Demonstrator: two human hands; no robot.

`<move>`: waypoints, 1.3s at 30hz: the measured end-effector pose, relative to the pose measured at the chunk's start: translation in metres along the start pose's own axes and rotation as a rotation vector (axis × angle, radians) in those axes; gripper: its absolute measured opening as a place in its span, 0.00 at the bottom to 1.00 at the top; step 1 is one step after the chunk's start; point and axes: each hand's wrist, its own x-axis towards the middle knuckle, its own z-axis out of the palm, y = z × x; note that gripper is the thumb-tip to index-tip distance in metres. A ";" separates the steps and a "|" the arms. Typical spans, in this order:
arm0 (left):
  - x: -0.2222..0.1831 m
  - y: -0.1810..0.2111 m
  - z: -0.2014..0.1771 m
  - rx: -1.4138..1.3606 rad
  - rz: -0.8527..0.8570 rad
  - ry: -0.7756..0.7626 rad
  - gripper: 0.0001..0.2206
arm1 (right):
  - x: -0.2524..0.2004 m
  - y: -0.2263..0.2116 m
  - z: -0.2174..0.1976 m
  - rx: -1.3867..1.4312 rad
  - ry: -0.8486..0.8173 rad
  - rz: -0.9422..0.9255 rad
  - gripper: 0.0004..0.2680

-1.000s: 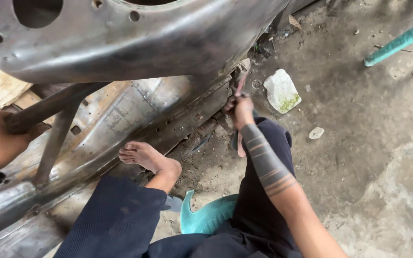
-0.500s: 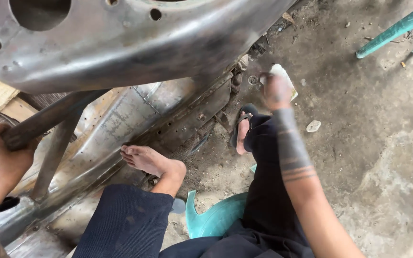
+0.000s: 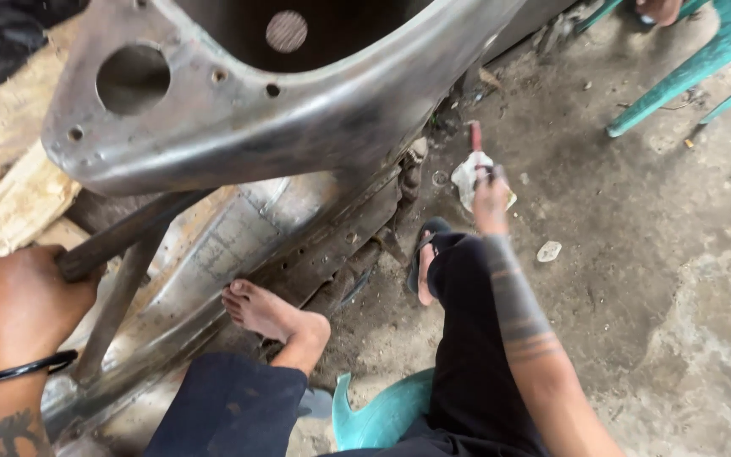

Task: Marking a motorcycle frame with a tool and handling small metal components during a repair process.

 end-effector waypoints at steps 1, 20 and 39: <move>0.002 0.002 -0.012 -0.057 -0.018 -0.127 0.18 | -0.031 -0.046 -0.005 0.251 -0.189 0.105 0.06; 0.010 0.066 -0.019 -0.017 0.148 0.610 0.29 | -0.100 -0.205 0.015 0.679 -0.458 0.340 0.15; 0.011 0.083 -0.030 -0.352 0.083 0.725 0.26 | -0.188 -0.128 0.049 0.562 -0.587 0.447 0.18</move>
